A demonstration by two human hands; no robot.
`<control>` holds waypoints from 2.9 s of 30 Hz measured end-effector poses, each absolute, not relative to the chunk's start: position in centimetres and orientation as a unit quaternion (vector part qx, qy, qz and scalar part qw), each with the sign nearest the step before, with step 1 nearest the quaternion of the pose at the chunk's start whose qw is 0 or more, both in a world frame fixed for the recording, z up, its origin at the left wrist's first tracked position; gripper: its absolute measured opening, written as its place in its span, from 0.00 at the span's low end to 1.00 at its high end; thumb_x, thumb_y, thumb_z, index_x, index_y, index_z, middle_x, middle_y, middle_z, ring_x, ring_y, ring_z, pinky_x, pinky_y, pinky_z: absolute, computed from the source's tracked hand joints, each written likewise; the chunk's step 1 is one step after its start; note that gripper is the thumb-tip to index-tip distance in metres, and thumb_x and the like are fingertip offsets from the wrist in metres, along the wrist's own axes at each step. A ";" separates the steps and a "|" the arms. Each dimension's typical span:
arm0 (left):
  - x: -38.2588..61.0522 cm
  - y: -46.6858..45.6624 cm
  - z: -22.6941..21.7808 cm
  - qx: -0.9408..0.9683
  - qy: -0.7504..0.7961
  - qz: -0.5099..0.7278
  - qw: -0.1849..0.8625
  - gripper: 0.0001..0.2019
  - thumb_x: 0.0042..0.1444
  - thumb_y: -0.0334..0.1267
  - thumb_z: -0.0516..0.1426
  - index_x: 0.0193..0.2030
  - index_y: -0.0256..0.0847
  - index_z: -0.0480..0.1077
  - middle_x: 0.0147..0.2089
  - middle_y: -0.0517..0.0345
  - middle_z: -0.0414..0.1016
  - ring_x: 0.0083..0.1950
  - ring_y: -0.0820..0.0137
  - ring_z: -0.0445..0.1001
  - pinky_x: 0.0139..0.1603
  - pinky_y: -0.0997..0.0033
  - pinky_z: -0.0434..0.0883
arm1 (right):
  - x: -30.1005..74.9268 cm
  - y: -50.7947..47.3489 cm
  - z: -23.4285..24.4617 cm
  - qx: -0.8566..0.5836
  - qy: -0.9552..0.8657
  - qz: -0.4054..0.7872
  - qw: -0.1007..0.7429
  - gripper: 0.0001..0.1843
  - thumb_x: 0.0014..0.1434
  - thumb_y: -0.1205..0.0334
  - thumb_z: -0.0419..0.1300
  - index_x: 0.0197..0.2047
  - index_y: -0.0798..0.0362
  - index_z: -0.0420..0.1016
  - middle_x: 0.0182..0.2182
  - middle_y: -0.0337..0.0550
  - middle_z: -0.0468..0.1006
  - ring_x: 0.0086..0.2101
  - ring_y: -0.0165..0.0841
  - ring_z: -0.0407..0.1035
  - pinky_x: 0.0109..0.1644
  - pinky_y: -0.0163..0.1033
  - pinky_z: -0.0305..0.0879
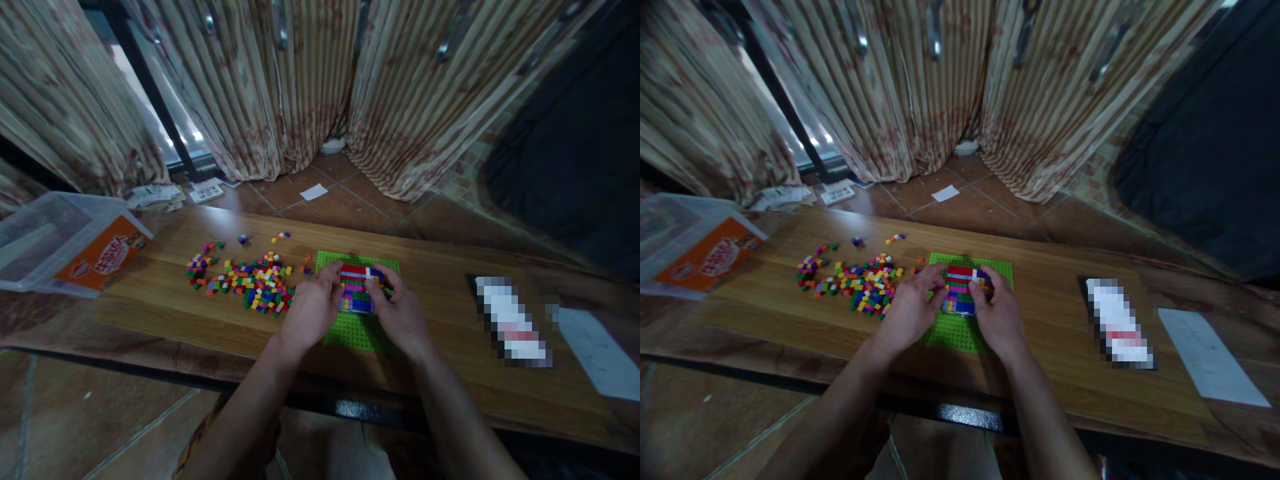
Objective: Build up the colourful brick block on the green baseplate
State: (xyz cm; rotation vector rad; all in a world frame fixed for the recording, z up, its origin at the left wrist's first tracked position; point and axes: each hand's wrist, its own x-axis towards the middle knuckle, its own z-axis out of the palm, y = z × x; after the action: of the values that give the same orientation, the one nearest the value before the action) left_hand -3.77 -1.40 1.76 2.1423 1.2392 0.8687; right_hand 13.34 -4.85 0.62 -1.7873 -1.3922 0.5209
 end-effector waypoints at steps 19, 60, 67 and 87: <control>-3.5 -1.3 1.4 0.676 0.500 0.393 0.374 0.13 0.58 0.33 0.57 0.50 0.39 0.72 0.42 0.52 0.81 0.41 0.68 0.79 0.43 0.68 0.76 | 13.3 -5.0 0.7 -0.703 -0.546 0.211 0.405 0.29 0.60 0.42 0.54 0.58 0.52 0.70 0.51 0.56 0.76 0.48 0.45 0.72 0.51 0.54 0.68; -8.3 2.0 2.2 0.468 0.521 0.543 0.463 0.08 0.48 0.39 0.61 0.34 0.38 0.76 0.30 0.60 0.77 0.32 0.73 0.74 0.36 0.74 0.71 | 15.2 -5.1 1.5 -0.660 -0.598 0.283 0.356 0.30 0.55 0.52 0.61 0.61 0.43 0.65 0.58 0.46 0.70 0.54 0.44 0.68 0.58 0.54 0.63; -10.0 1.1 2.0 0.694 0.522 0.360 0.339 0.08 0.49 0.29 0.58 0.34 0.40 0.77 0.34 0.58 0.78 0.33 0.71 0.74 0.37 0.72 0.70 | 15.3 -4.7 1.1 -0.693 -0.574 0.255 0.354 0.30 0.55 0.49 0.61 0.60 0.47 0.68 0.55 0.48 0.73 0.51 0.45 0.70 0.56 0.53 0.64; -6.1 -0.5 2.6 0.784 0.439 0.319 0.302 0.09 0.58 0.31 0.54 0.39 0.42 0.76 0.36 0.56 0.79 0.36 0.70 0.75 0.38 0.74 0.69 | 15.2 -4.6 1.1 -0.692 -0.572 0.247 0.366 0.29 0.56 0.50 0.60 0.60 0.48 0.68 0.55 0.49 0.74 0.53 0.45 0.69 0.57 0.56 0.64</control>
State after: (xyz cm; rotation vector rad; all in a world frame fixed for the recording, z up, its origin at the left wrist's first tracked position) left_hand -6.14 -0.47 2.60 2.0792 1.1647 0.8463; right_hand 15.16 -4.65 1.14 -1.7785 -1.4703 0.6344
